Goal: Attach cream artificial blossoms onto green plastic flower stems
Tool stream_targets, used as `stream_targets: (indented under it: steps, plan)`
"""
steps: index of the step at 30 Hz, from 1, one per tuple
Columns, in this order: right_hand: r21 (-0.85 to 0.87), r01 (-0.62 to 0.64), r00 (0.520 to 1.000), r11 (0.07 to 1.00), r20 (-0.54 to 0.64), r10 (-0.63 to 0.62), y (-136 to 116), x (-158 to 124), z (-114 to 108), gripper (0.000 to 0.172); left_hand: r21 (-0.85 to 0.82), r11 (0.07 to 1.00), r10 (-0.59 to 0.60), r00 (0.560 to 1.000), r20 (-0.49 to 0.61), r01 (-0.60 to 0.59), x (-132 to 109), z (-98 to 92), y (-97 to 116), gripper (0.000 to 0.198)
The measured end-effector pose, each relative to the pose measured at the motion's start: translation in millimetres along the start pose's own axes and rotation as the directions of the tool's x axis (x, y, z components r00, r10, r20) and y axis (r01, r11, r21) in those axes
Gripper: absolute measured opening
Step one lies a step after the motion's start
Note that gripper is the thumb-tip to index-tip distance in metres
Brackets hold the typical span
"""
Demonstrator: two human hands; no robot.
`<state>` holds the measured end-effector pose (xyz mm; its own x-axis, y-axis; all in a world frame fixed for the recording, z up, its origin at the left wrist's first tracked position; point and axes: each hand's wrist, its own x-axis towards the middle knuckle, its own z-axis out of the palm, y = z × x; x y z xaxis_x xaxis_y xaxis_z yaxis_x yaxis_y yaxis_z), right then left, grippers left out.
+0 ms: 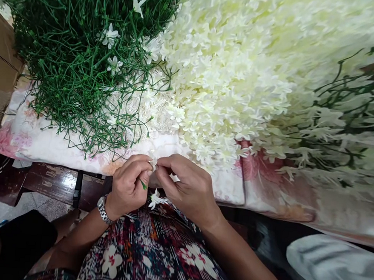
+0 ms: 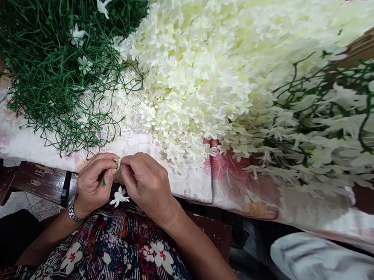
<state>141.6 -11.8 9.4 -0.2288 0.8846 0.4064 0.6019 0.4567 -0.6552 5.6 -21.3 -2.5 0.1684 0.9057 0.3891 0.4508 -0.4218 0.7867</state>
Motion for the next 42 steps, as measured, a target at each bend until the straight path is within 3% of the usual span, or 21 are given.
stream_targets:
  steps: [5,10,13,17,21,24,27,30,35,42]
  plan:
    - [0.023,0.020,1.000,1.000,0.005,-0.021,3.6,-3.7,-1.3,0.010,-0.161,0.976,-0.158,0.987,-0.041,0.150,-2.2,-2.5,-0.8,0.019]
    - [-0.005,0.092,0.995,0.996,0.037,-0.091,2.0,-4.0,-1.0,0.010,-0.240,0.924,-0.295,0.954,0.053,0.299,-1.1,-1.1,-3.0,0.009]
    - [0.007,0.097,0.994,0.995,0.049,-0.097,0.5,-3.4,-1.5,0.009,-0.315,0.888,-0.343,0.939,0.036,0.336,-1.7,1.6,-4.6,0.006]
    - [0.086,0.065,0.996,0.994,0.062,-0.070,-0.7,-2.3,-5.2,0.011,-0.504,0.757,-0.467,0.884,0.025,0.415,-2.3,3.8,-6.6,0.004]
    - [0.147,0.034,0.998,0.988,0.051,-0.042,0.3,-2.4,-7.7,0.023,-0.662,0.578,-0.569,0.817,0.092,0.477,0.4,2.9,-5.9,0.006]
    - [0.157,0.046,0.998,0.986,0.042,-0.053,1.9,-2.6,-7.2,0.030,-0.751,0.459,-0.592,0.794,0.140,0.475,3.2,2.2,-3.5,0.006]
    - [0.167,0.075,0.996,0.983,0.044,-0.083,2.4,-0.6,-6.5,0.041,-0.785,0.411,-0.586,0.794,0.163,0.464,4.8,2.0,-1.5,0.005]
    - [0.166,0.083,0.989,0.983,0.107,-0.101,1.5,2.9,-4.9,0.054,-0.786,0.425,-0.554,0.816,0.167,0.449,4.6,2.4,-0.9,0.005]
    - [0.202,0.092,0.994,0.975,0.037,-0.101,1.1,3.5,0.8,0.025,-0.742,0.511,-0.553,0.827,0.104,0.435,2.3,5.0,-2.0,0.006]
    - [0.165,0.057,0.998,0.985,-0.007,-0.057,7.1,-1.0,-0.2,0.012,-0.595,0.590,-0.539,0.815,0.213,0.545,1.1,1.8,-1.4,0.012]
